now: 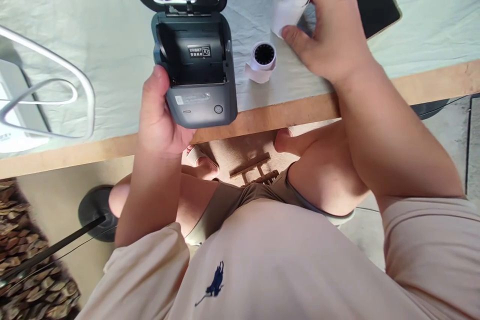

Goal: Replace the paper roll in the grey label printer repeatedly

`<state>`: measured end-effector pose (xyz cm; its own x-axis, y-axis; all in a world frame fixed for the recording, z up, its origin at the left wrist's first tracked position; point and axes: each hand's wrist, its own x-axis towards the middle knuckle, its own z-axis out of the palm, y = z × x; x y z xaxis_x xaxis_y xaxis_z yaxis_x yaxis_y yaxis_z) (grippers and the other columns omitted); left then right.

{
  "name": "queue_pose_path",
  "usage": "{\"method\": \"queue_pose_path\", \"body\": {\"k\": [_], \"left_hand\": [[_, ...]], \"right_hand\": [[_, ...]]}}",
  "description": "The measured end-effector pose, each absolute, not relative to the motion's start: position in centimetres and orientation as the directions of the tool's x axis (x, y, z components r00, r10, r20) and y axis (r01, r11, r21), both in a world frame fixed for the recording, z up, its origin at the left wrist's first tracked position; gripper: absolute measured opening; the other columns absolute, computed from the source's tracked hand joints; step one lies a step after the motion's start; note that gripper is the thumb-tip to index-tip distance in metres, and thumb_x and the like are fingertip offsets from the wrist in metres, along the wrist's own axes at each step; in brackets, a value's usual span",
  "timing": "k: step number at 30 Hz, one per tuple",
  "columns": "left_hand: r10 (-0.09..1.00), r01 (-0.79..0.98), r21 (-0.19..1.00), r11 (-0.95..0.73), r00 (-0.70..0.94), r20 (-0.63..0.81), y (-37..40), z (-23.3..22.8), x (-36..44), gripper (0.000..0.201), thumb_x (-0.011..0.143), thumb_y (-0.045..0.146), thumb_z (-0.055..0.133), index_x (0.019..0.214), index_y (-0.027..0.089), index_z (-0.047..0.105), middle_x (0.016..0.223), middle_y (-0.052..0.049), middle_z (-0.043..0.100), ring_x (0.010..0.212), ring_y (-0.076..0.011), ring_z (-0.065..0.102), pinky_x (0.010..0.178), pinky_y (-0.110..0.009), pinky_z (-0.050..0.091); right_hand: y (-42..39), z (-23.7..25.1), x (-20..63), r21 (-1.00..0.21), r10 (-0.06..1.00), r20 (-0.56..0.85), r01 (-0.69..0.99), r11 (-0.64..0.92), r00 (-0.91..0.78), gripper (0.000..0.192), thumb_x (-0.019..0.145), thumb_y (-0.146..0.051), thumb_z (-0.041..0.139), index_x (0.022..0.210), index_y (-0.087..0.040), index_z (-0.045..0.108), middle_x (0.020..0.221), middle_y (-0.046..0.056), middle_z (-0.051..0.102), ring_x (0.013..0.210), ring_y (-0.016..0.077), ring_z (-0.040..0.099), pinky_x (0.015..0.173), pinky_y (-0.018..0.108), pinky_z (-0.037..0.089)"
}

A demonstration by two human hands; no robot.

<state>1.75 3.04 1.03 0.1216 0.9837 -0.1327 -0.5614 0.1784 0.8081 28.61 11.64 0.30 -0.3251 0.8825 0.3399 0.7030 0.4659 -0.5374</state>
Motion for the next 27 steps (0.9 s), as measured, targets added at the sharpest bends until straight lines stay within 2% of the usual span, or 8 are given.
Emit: {"method": "queue_pose_path", "body": {"k": [4, 10, 14, 16, 18, 22, 24, 27], "left_hand": [[0.982, -0.537, 0.822, 0.19, 0.104, -0.159, 3.1, 1.3, 1.8, 0.036, 0.102, 0.043, 0.048, 0.107, 0.023, 0.078, 0.136, -0.002, 0.073, 0.161, -0.0256, 0.033, 0.129, -0.04, 0.045], [0.982, -0.575, 0.796, 0.189, 0.134, -0.136, 2.9, 1.6, 2.0, 0.042, 0.107, 0.041, 0.042, 0.113, 0.019, 0.076, 0.132, -0.006, 0.074, 0.159, -0.0244, 0.038, 0.128, -0.043, 0.046], [0.981, -0.548, 0.815, 0.189, 0.139, -0.134, 2.9, 1.3, 1.8, 0.044, 0.106, 0.041, 0.038, 0.11, 0.024, 0.078, 0.13, 0.0, 0.075, 0.157, -0.0248, 0.041, 0.124, -0.042, 0.05], [0.982, -0.545, 0.817, 0.187, 0.127, -0.14, 2.9, 1.1, 1.6, 0.042, 0.105, 0.041, 0.04, 0.109, 0.025, 0.078, 0.132, 0.002, 0.074, 0.156, -0.0269, 0.041, 0.123, -0.043, 0.051], [0.984, -0.545, 0.819, 0.178, 0.125, -0.13, 2.8, 1.0, 1.5, 0.042, 0.104, 0.041, 0.041, 0.107, 0.024, 0.078, 0.136, 0.0, 0.072, 0.156, -0.0293, 0.042, 0.12, -0.043, 0.053], [0.978, -0.522, 0.829, 0.202, 0.149, -0.145, 2.7, 1.2, 1.3, 0.035, 0.103, 0.038, 0.045, 0.102, 0.026, 0.078, 0.137, 0.0, 0.072, 0.147, -0.0297, 0.053, 0.114, -0.039, 0.057], [0.978, -0.519, 0.829, 0.208, 0.138, -0.159, 2.5, 1.3, 1.4, 0.029, 0.101, 0.041, 0.053, 0.102, 0.025, 0.078, 0.132, -0.002, 0.073, 0.139, -0.0315, 0.059, 0.109, -0.04, 0.059], [0.982, -0.527, 0.828, 0.188, 0.114, -0.151, 2.4, 1.3, 1.5, 0.028, 0.097, 0.046, 0.06, 0.104, 0.024, 0.077, 0.123, -0.007, 0.074, 0.134, -0.0326, 0.062, 0.105, -0.041, 0.06]], "right_hand": [[9.2, 1.6, 27.1, -0.464, 0.786, 0.556, 0.683, 0.564, -0.271, 0.054, 0.08, -0.023, 0.05, 0.131, -0.004, 0.057, 0.117, 0.015, 0.063, 0.109, 0.0227, 0.062, 0.094, 0.038, 0.05], [6.5, 1.0, 23.1, -0.552, 0.867, 0.197, 0.679, 0.484, -0.458, 0.051, 0.082, -0.027, 0.058, 0.133, -0.02, 0.058, 0.124, 0.012, 0.055, 0.103, 0.0218, 0.059, 0.096, 0.043, 0.053], [7.0, 1.0, 22.6, -0.683, 0.886, 0.233, 0.581, 0.442, -0.401, 0.058, 0.082, -0.02, 0.054, 0.14, -0.022, 0.044, 0.122, 0.008, 0.058, 0.111, 0.0178, 0.06, 0.097, 0.036, 0.055], [7.6, 1.6, 22.6, -0.85, 0.926, 0.243, 0.396, 0.347, -0.289, 0.068, 0.078, -0.025, 0.055, 0.141, -0.022, 0.027, 0.111, 0.005, 0.062, 0.097, 0.0161, 0.064, 0.079, 0.032, 0.058], [8.1, 2.3, 22.5, -0.976, 0.968, 0.138, 0.138, 0.169, -0.21, 0.06, 0.08, -0.03, 0.049, 0.134, -0.025, 0.024, 0.113, 0.004, 0.064, 0.088, 0.015, 0.067, 0.062, 0.029, 0.055], [8.3, 3.5, 22.0, -0.988, 0.952, -0.133, -0.035, -0.148, -0.277, 0.048, 0.083, -0.037, 0.041, 0.13, -0.027, 0.038, 0.149, 0.006, 0.054, 0.12, 0.0174, 0.069, 0.071, 0.028, 0.061], [7.8, 3.9, 21.5, -0.997, 0.965, -0.081, 0.027, -0.077, -0.248, 0.054, 0.08, -0.037, 0.046, 0.132, -0.028, 0.041, 0.139, 0.005, 0.06, 0.111, 0.0178, 0.071, 0.07, 0.028, 0.06], [6.8, 4.5, 20.8, -0.956, 0.955, 0.19, 0.18, 0.233, -0.227, 0.053, 0.082, -0.037, 0.049, 0.133, -0.026, 0.041, 0.119, 0.001, 0.062, 0.094, 0.0127, 0.068, 0.075, 0.028, 0.06]]}}
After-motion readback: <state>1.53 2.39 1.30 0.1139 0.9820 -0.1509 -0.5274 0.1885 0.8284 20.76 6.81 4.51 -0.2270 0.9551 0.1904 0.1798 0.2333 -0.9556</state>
